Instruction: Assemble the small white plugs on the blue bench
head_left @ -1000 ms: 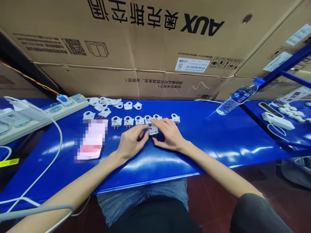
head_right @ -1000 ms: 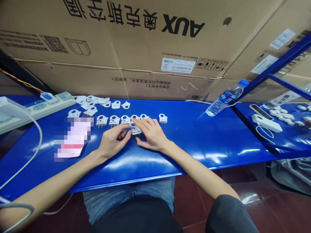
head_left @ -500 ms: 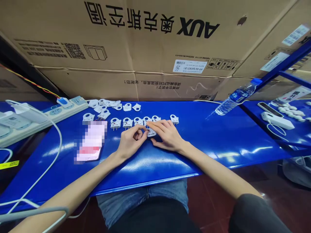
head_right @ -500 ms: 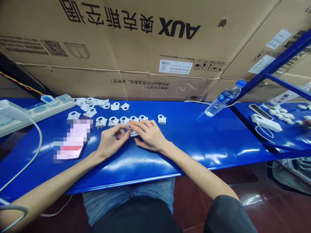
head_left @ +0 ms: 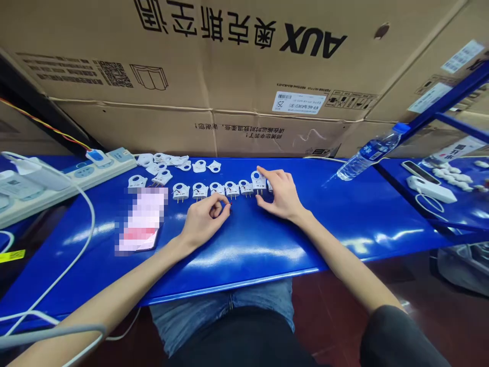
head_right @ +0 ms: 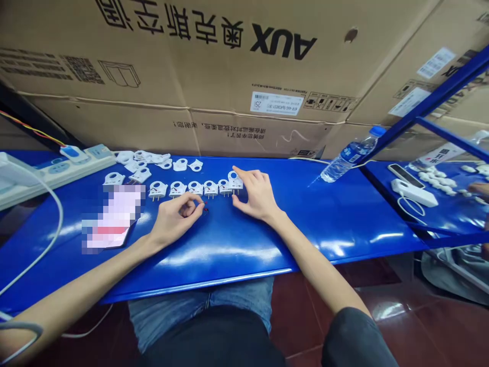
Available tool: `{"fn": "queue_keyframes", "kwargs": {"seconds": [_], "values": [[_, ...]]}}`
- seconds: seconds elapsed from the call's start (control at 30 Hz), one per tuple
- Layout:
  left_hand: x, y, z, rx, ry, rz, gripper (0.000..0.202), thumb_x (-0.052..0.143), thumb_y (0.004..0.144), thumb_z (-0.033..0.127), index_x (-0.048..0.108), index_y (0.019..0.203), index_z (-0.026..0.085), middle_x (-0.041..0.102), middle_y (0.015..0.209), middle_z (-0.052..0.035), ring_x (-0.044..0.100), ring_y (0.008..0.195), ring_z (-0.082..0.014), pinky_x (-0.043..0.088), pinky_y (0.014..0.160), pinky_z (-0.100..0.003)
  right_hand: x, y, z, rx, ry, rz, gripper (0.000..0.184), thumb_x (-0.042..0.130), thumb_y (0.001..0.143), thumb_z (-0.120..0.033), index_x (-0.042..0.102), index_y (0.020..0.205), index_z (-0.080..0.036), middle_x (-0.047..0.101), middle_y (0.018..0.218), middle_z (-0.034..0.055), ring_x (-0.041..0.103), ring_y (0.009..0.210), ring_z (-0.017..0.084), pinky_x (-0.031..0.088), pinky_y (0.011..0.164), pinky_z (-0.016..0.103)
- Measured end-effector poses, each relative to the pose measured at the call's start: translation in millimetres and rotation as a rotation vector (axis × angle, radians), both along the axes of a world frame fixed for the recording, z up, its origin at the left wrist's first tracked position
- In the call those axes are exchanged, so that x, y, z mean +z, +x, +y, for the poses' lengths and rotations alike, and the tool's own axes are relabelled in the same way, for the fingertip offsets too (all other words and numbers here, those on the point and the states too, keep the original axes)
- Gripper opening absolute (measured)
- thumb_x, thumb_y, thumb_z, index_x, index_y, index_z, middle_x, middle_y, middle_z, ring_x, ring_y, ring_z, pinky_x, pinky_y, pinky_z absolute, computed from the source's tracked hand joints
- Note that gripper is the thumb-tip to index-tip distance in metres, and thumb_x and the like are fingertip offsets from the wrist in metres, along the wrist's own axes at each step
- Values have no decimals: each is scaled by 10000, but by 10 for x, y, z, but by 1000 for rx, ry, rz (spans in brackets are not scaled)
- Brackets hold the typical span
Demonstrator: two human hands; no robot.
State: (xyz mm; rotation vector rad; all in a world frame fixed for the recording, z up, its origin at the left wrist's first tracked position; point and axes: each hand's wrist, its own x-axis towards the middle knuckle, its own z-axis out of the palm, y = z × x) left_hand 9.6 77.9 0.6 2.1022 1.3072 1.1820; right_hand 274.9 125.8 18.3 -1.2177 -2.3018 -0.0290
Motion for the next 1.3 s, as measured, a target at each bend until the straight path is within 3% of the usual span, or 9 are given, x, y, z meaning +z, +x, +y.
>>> {"fn": "queue_keyframes", "kwargs": {"seconds": [0.17, 0.3, 0.37, 0.57, 0.73, 1.0, 1.3], "values": [[-23, -44, 9, -6, -55, 90, 77, 584, 948, 285, 624, 925, 223, 457, 619, 84, 473, 566, -100, 408, 624, -240, -39, 101, 84, -30, -34, -38, 680, 633, 907, -387, 492, 1544, -199, 689, 1352, 132, 591, 1219, 341, 396, 1135, 558], [-8, -38, -2, 20, -84, 158, 55, 578, 925, 268, 593, 896, 224, 463, 608, 88, 483, 558, -103, 392, 622, -244, -117, 83, 112, -23, -95, -102, 648, 640, 911, -398, 513, 1522, -225, 685, 1396, 104, 557, 1307, 353, 195, 1273, 662], [0, -36, -6, 31, -94, 175, 56, 572, 918, 266, 590, 885, 225, 464, 603, 87, 488, 558, -107, 386, 622, -246, -151, 73, 119, -39, -120, -116, 667, 640, 909, -389, 498, 1536, -212, 685, 1400, 111, 536, 1347, 361, 148, 1283, 694], [42, -38, -8, 15, -169, 242, 85, 560, 918, 300, 574, 872, 229, 496, 621, 78, 517, 580, -115, 372, 614, -251, -162, 73, 123, -51, -194, -127, 681, 597, 917, -361, 469, 1563, -189, 640, 1476, 129, 465, 1452, 371, 140, 1286, 715], [57, -29, 1, -3, -204, 309, 92, 558, 923, 309, 575, 876, 231, 532, 659, 64, 540, 612, -122, 350, 599, -256, -149, 28, 106, -1, -154, -111, 726, 631, 907, -400, 446, 1577, -191, 553, 1579, 111, 398, 1516, 368, 92, 1309, 693], [44, -19, -6, -15, -155, 312, 109, 534, 936, 290, 580, 860, 227, 543, 676, 51, 534, 627, -128, 347, 610, -264, -213, -179, 51, 69, -111, -112, 675, 596, 954, -383, 439, 1579, -183, 649, 1467, 117, 408, 1518, 353, 78, 1317, 688], [75, -25, 7, 27, -227, 228, 221, 470, 1001, 333, 614, 876, 222, 605, 676, 39, 532, 602, -131, 367, 624, -269, -242, -175, 69, 37, -84, -79, 621, 605, 970, -389, 484, 1544, -188, 694, 1403, 113, 484, 1448, 355, 117, 1311, 693]]}}
